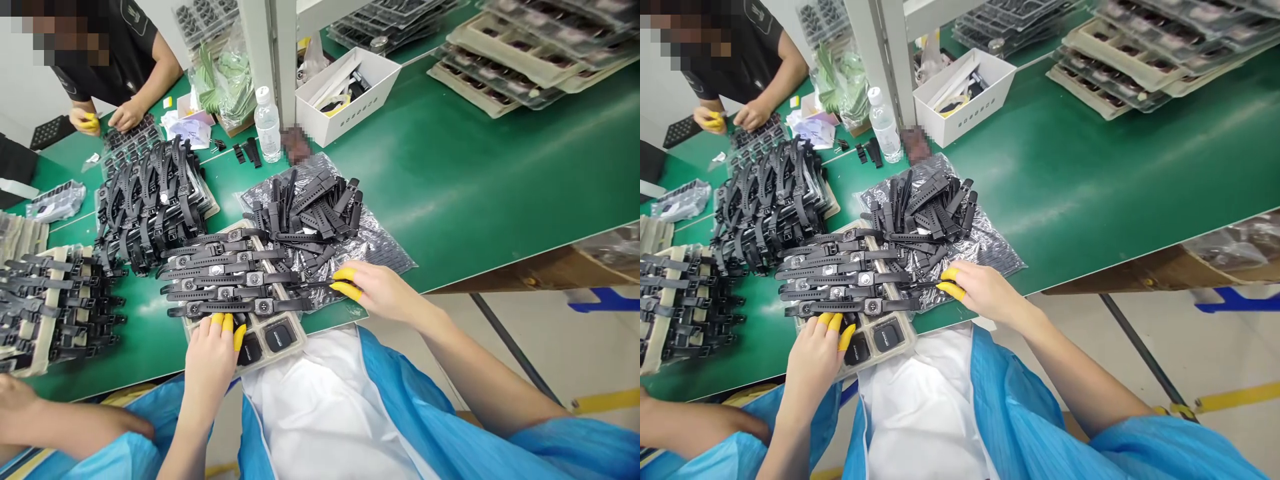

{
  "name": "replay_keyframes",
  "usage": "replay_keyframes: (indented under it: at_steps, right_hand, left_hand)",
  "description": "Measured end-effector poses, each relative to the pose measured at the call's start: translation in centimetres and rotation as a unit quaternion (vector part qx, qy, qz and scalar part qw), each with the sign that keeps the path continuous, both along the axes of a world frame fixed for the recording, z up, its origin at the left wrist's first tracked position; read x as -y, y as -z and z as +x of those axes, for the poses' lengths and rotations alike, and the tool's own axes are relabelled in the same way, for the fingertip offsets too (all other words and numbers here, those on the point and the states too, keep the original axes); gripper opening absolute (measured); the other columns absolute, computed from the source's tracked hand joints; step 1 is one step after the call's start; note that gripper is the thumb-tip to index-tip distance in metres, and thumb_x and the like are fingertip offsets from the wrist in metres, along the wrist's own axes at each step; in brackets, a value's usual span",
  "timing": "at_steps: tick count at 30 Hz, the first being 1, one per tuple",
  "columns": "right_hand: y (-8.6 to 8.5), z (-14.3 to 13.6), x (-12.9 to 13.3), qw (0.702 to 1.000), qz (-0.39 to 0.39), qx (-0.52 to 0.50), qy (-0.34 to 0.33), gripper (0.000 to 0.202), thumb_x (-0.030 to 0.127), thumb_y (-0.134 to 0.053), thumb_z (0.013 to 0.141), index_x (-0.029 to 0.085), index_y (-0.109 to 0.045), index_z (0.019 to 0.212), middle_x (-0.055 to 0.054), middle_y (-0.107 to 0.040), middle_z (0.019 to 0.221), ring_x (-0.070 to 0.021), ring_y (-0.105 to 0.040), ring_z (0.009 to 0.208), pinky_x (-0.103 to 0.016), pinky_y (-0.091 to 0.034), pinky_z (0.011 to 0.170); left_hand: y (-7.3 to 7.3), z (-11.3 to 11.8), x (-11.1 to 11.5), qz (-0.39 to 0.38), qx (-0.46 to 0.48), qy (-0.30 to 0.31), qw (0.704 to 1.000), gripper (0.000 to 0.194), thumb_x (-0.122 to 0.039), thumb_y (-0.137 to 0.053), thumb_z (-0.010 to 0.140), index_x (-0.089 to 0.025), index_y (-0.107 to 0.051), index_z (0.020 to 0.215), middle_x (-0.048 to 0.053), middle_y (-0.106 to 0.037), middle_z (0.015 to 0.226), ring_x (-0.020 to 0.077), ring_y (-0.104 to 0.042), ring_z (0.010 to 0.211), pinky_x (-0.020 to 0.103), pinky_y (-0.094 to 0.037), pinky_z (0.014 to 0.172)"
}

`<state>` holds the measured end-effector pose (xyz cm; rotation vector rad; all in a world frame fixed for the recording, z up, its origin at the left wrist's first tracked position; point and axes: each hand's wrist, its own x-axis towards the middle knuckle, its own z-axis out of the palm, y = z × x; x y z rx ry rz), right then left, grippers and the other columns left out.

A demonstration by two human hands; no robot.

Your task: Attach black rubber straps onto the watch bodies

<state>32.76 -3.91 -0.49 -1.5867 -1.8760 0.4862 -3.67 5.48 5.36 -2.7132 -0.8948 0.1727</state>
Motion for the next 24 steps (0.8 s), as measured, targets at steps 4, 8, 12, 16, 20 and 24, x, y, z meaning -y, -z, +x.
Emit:
replay_keyframes:
  at_steps: [4,8,12,16,20,24]
  right_hand:
    - [-0.7,0.1,0.0,0.971,0.062,-0.205,0.107,0.015,0.039,-0.067,0.1,0.024,-0.069,0.094,-0.008,-0.071,0.1,-0.0236,-0.067,0.089,-0.036,-0.054,0.076]
    - [-1.7,-1.5,-0.8,0.871,0.076,-0.441,0.202,0.027,0.052,-0.069,0.097,0.026,-0.064,0.089,-0.003,-0.072,0.083,-0.023,-0.068,0.08,-0.04,-0.055,0.077]
    - [-2.3,-4.8,-0.8,0.782,-0.023,-0.606,0.142,0.035,0.058,-0.066,0.097,0.026,-0.057,0.088,0.007,-0.054,0.057,-0.0138,-0.048,0.048,-0.028,-0.04,0.05]
    - [-2.5,-9.3,0.0,0.728,-0.196,-0.656,0.048,0.037,0.058,-0.064,0.098,0.022,-0.059,0.092,0.005,-0.055,0.062,-0.011,-0.043,0.05,-0.026,-0.035,0.05]
    - [-2.9,-13.3,0.5,0.694,-0.301,-0.652,-0.06,0.046,0.067,-0.065,0.094,0.021,-0.054,0.094,0.005,-0.056,0.066,-0.0106,-0.046,0.052,-0.025,-0.037,0.051]
    - [-3.2,-14.4,0.6,0.724,-0.323,-0.603,-0.089,0.048,0.069,-0.057,0.097,0.022,-0.052,0.092,0.007,-0.052,0.062,-0.0095,-0.043,0.05,-0.025,-0.037,0.051]
  left_hand:
    - [0.2,1.1,0.5,0.03,0.018,-0.023,0.999,0.026,-0.022,-0.049,0.1,-0.012,-0.069,0.086,0.014,-0.061,0.083,0.0309,-0.056,0.086,0.039,-0.049,0.07]
    - [0.4,1.2,0.4,0.036,0.03,-0.048,0.998,0.03,-0.026,-0.048,0.102,-0.015,-0.065,0.081,0.013,-0.063,0.085,0.0294,-0.058,0.084,0.037,-0.051,0.069]
    - [-0.4,-0.5,0.2,-0.053,0.106,-0.08,0.99,0.02,-0.024,-0.048,0.101,-0.019,-0.063,0.088,0.011,-0.068,0.088,0.029,-0.066,0.088,0.036,-0.054,0.069]
    - [-1.0,-0.7,0.6,-0.203,0.306,-0.154,0.917,0.019,-0.027,-0.053,0.101,-0.02,-0.058,0.118,0.01,-0.073,0.105,0.0238,-0.073,0.094,0.032,-0.059,0.075]
    - [0.1,2.5,1.8,-0.299,0.432,-0.119,0.843,0.027,-0.017,-0.051,0.1,-0.021,-0.053,0.127,0.01,-0.072,0.114,0.0208,-0.073,0.104,0.033,-0.061,0.089]
    - [1.5,4.6,2.9,-0.349,0.439,0.016,0.828,0.047,-0.008,-0.045,0.097,-0.021,-0.05,0.142,0.013,-0.068,0.127,0.0222,-0.067,0.119,0.038,-0.058,0.101]
